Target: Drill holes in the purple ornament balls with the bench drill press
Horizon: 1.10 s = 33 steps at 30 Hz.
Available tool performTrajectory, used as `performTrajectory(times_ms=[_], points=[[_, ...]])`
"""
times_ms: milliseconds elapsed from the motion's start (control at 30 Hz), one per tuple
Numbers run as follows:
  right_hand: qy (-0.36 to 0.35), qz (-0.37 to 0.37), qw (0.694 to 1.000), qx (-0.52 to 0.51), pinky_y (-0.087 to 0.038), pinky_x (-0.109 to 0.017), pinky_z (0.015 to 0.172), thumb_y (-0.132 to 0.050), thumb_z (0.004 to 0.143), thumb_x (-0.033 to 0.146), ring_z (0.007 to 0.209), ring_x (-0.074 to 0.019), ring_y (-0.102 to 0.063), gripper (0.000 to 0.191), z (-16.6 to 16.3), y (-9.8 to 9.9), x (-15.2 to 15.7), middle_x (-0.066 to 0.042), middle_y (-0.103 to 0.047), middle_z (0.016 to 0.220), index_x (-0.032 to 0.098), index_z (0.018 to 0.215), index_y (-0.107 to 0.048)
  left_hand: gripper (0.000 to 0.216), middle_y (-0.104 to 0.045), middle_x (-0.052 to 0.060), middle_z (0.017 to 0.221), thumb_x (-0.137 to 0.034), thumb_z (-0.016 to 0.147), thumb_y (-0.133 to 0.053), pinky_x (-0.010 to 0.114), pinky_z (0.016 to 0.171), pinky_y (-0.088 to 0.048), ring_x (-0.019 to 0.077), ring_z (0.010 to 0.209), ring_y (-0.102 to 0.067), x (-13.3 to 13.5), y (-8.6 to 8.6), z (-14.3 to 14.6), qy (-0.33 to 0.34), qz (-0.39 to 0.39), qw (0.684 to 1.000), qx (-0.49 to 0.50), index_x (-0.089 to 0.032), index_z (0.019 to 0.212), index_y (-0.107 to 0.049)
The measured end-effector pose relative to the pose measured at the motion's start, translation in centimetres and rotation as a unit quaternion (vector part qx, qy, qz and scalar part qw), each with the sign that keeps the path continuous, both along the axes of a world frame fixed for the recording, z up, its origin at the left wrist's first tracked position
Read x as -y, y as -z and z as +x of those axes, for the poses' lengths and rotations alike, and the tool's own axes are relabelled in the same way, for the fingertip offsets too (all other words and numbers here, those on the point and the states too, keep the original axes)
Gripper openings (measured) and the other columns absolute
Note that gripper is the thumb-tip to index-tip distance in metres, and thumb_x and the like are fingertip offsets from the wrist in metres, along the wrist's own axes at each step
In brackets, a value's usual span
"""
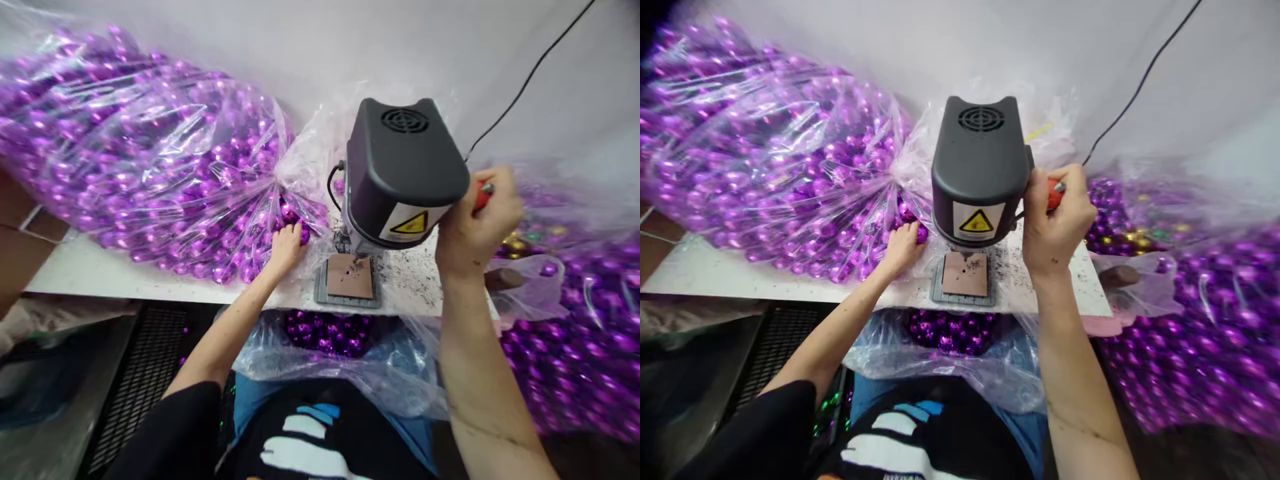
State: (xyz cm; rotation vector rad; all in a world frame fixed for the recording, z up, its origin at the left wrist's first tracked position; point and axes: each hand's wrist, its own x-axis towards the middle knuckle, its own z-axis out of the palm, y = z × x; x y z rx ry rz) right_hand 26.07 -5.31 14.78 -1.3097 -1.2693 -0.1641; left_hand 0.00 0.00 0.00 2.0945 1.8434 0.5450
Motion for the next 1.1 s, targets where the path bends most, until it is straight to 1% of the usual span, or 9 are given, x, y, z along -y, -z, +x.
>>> performTrajectory(times_ms=[67,133,233,300,333,400,567,933,1100], points=[[-0.008,-0.004,1.000,-0.002,-0.029,-0.023,0.058,-0.049,0.093,0.049,0.057,-0.0050,-0.036,0.037,0.1,-0.1,-0.8,0.007,-0.039,0.059,0.018,0.074,-0.048,0.052,-0.058,0.015,0.126,-0.015,0.077,-0.075,0.051,0.108,-0.044,0.0332,0.124,-0.056,1.2,-1.6,-1.2,-0.010,0.064,0.993,0.102,-0.016,0.126,-0.056],[-0.013,-0.004,1.000,-0.007,-0.028,-0.023,0.058,-0.049,0.094,0.049,0.057,-0.0051,-0.034,0.036,0.2,-0.2,-1.4,0.008,-0.037,0.058,0.018,0.074,-0.048,0.055,-0.059,0.012,0.126,-0.024,0.078,-0.079,0.046,0.105,-0.047,0.0296,0.121,-0.058,3.4,-2.8,-1.8,0.010,0.068,0.976,0.207,-0.019,0.127,-0.055],[-0.016,0.002,1.000,-0.018,-0.028,-0.023,0.058,-0.050,0.094,0.049,0.058,-0.0051,-0.033,0.037,0.2,-0.1,-2.0,0.007,-0.037,0.059,0.018,0.074,-0.048,0.059,-0.066,0.008,0.118,-0.038,0.085,-0.076,0.040,0.090,-0.055,0.0228,0.101,-0.067,8.1,-3.3,-1.1,0.113,-0.086,0.909,0.392,-0.025,0.136,-0.049],[-0.013,0.012,1.000,-0.018,-0.028,-0.023,0.059,-0.051,0.094,0.047,0.059,-0.0050,-0.034,0.036,0.2,0.0,-2.1,0.007,-0.038,0.059,0.018,0.074,-0.048,0.055,-0.069,0.008,0.112,-0.042,0.083,-0.078,0.038,0.087,-0.056,0.0223,0.096,-0.069,10.6,-2.4,0.4,0.165,-0.192,0.868,0.426,-0.023,0.130,-0.055],[-0.011,0.015,1.000,-0.015,-0.028,-0.023,0.060,-0.052,0.094,0.046,0.059,-0.0050,-0.034,0.035,0.2,0.0,-2.1,0.007,-0.039,0.060,0.018,0.074,-0.048,0.055,-0.070,0.008,0.111,-0.044,0.082,-0.078,0.038,0.086,-0.056,0.0225,0.095,-0.069,11.2,-1.8,1.3,0.166,-0.214,0.864,0.424,-0.022,0.128,-0.057],[-0.007,0.015,1.000,-0.008,-0.029,-0.023,0.061,-0.053,0.095,0.044,0.060,-0.0052,-0.036,0.033,0.2,0.1,-2.0,0.007,-0.040,0.061,0.018,0.075,-0.048,0.054,-0.070,0.008,0.113,-0.044,0.081,-0.078,0.040,0.089,-0.056,0.0237,0.098,-0.068,11.0,-0.4,2.9,0.141,-0.198,0.883,0.401,-0.021,0.126,-0.059],[-0.018,-0.007,1.000,-0.008,-0.029,-0.023,0.059,-0.050,0.095,0.054,0.059,-0.0056,-0.033,0.041,0.2,-0.2,-1.7,0.007,-0.038,0.060,0.019,0.075,-0.047,0.056,-0.068,0.010,0.125,-0.037,0.080,-0.078,0.044,0.104,-0.050,0.0270,0.115,-0.065,7.4,1.9,5.3,0.095,-0.092,0.931,0.339,-0.020,0.129,-0.057],[-0.019,-0.005,1.000,-0.014,-0.031,-0.024,0.062,-0.039,0.094,0.071,0.061,-0.0063,-0.032,0.054,-0.1,-0.2,-1.8,0.006,-0.035,0.064,0.020,0.077,-0.043,0.040,-0.069,0.006,0.119,-0.038,0.091,-0.068,0.037,0.099,-0.052,0.0222,0.109,-0.066,6.3,2.7,4.7,0.133,-0.088,0.929,0.334,-0.020,0.125,-0.060],[-0.032,-0.024,0.999,-0.012,-0.037,-0.027,0.066,-0.038,0.098,0.065,0.065,-0.0100,-0.042,0.047,0.2,0.4,-2.0,0.004,-0.040,0.066,0.022,0.080,-0.044,0.039,-0.068,0.007,0.118,-0.038,0.092,-0.067,0.038,0.097,-0.052,0.0231,0.107,-0.065,6.1,3.0,4.9,0.147,-0.042,0.950,0.272,-0.020,0.126,-0.059]])
